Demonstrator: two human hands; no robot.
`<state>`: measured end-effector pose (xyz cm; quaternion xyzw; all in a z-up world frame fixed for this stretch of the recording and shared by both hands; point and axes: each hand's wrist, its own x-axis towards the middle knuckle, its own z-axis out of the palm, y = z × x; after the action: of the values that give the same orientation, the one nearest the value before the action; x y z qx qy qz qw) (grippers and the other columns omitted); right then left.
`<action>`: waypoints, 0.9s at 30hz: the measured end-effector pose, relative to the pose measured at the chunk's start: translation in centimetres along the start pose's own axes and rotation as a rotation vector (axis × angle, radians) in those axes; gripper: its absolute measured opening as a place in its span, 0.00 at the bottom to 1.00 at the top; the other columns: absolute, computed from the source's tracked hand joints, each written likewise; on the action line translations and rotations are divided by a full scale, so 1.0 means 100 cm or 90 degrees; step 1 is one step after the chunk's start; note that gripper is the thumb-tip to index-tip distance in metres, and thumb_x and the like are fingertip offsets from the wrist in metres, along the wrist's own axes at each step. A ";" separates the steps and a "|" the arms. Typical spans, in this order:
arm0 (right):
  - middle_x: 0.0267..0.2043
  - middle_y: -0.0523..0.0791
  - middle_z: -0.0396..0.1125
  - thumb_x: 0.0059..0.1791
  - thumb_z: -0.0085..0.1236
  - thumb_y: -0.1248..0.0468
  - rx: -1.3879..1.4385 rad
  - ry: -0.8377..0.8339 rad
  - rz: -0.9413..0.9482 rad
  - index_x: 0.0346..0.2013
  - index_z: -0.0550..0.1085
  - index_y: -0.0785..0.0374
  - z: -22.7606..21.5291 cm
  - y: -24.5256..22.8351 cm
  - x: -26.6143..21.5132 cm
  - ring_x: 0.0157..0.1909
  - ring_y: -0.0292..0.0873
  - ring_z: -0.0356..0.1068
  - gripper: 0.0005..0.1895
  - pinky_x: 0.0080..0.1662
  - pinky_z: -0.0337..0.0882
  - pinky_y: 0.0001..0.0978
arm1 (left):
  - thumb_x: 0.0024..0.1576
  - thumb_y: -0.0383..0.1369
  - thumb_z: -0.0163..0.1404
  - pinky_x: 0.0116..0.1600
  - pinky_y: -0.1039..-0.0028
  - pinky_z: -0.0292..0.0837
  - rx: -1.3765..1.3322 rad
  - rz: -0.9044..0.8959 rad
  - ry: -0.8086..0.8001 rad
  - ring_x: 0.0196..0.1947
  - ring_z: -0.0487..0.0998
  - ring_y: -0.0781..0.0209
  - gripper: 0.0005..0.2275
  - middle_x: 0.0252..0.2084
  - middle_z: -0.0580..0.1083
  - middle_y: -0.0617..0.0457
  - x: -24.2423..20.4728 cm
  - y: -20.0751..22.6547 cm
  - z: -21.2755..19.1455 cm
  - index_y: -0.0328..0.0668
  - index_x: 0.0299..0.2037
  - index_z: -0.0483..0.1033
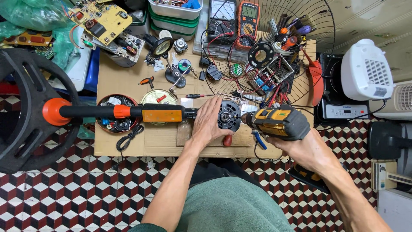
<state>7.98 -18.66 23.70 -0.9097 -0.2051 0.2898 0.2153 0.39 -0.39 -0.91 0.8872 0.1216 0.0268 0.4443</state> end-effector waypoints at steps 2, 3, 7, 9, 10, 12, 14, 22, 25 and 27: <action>0.39 0.46 0.78 0.42 0.66 0.61 -0.014 -0.004 0.009 0.50 0.76 0.59 -0.002 0.000 0.001 0.39 0.40 0.78 0.22 0.43 0.77 0.37 | 0.29 0.48 0.74 0.77 0.60 0.42 0.003 0.002 0.000 0.76 0.49 0.47 0.62 0.76 0.52 0.43 0.000 0.000 0.000 0.38 0.74 0.47; 0.39 0.46 0.78 0.42 0.65 0.60 -0.029 -0.009 0.018 0.50 0.76 0.59 -0.002 -0.001 0.001 0.39 0.41 0.78 0.22 0.42 0.77 0.37 | 0.29 0.48 0.74 0.77 0.59 0.42 0.006 0.003 0.000 0.76 0.49 0.47 0.62 0.76 0.52 0.43 0.000 -0.001 0.000 0.38 0.74 0.47; 0.38 0.47 0.78 0.43 0.65 0.56 -0.105 -0.046 0.034 0.50 0.75 0.57 -0.007 -0.004 0.013 0.39 0.42 0.79 0.22 0.43 0.77 0.38 | 0.29 0.48 0.74 0.77 0.60 0.43 0.010 0.007 -0.001 0.76 0.49 0.47 0.62 0.76 0.52 0.43 0.000 -0.003 0.002 0.38 0.74 0.47; 0.35 0.48 0.77 0.43 0.66 0.52 -0.182 -0.088 -0.025 0.50 0.75 0.56 -0.009 -0.002 0.020 0.36 0.44 0.77 0.24 0.40 0.76 0.40 | 0.29 0.47 0.74 0.77 0.60 0.43 0.012 0.016 0.003 0.76 0.49 0.46 0.61 0.76 0.52 0.43 0.001 -0.003 0.002 0.37 0.74 0.47; 0.35 0.48 0.77 0.43 0.66 0.52 -0.181 -0.085 -0.023 0.50 0.75 0.56 -0.013 -0.016 0.022 0.36 0.44 0.77 0.24 0.40 0.76 0.40 | 0.29 0.47 0.74 0.77 0.60 0.43 0.012 0.019 0.002 0.76 0.49 0.46 0.61 0.76 0.52 0.43 0.001 -0.002 0.001 0.37 0.74 0.47; 0.28 0.49 0.74 0.44 0.65 0.49 -0.230 -0.153 0.036 0.49 0.74 0.55 -0.020 -0.045 0.025 0.27 0.45 0.75 0.23 0.33 0.75 0.42 | 0.31 0.47 0.74 0.76 0.59 0.43 0.001 0.018 0.001 0.76 0.49 0.46 0.60 0.76 0.52 0.43 -0.001 -0.001 0.000 0.38 0.74 0.48; 0.25 0.49 0.71 0.44 0.65 0.47 -0.230 -0.173 0.098 0.49 0.74 0.54 -0.021 -0.057 0.023 0.22 0.45 0.73 0.23 0.30 0.74 0.42 | 0.30 0.47 0.74 0.76 0.59 0.43 0.000 0.014 -0.002 0.76 0.49 0.46 0.60 0.76 0.53 0.43 -0.001 0.000 -0.002 0.38 0.74 0.48; 0.30 0.47 0.74 0.45 0.64 0.52 -0.216 -0.152 0.059 0.53 0.72 0.52 -0.010 -0.037 0.024 0.29 0.49 0.74 0.24 0.34 0.75 0.43 | 0.28 0.47 0.74 0.76 0.58 0.44 -0.003 0.019 0.007 0.76 0.49 0.45 0.62 0.75 0.52 0.42 -0.001 0.000 0.001 0.37 0.73 0.47; 0.35 0.48 0.76 0.42 0.67 0.51 -0.193 -0.107 -0.031 0.49 0.71 0.55 -0.012 -0.036 0.024 0.38 0.49 0.77 0.25 0.41 0.76 0.44 | 0.31 0.47 0.73 0.75 0.56 0.45 0.008 0.026 0.015 0.76 0.49 0.42 0.60 0.76 0.51 0.39 -0.002 0.007 -0.001 0.37 0.74 0.48; 0.38 0.48 0.77 0.42 0.68 0.50 -0.210 -0.125 0.021 0.49 0.72 0.53 -0.014 -0.040 0.023 0.41 0.51 0.77 0.25 0.44 0.75 0.45 | 0.35 0.47 0.73 0.74 0.50 0.41 -0.028 0.061 0.064 0.73 0.48 0.37 0.51 0.72 0.52 0.34 -0.004 0.015 -0.001 0.38 0.68 0.57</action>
<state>9.58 -14.62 25.71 -0.9033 -0.2549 0.3430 0.0377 0.25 -1.28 0.32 0.8795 0.1002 0.0952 0.4554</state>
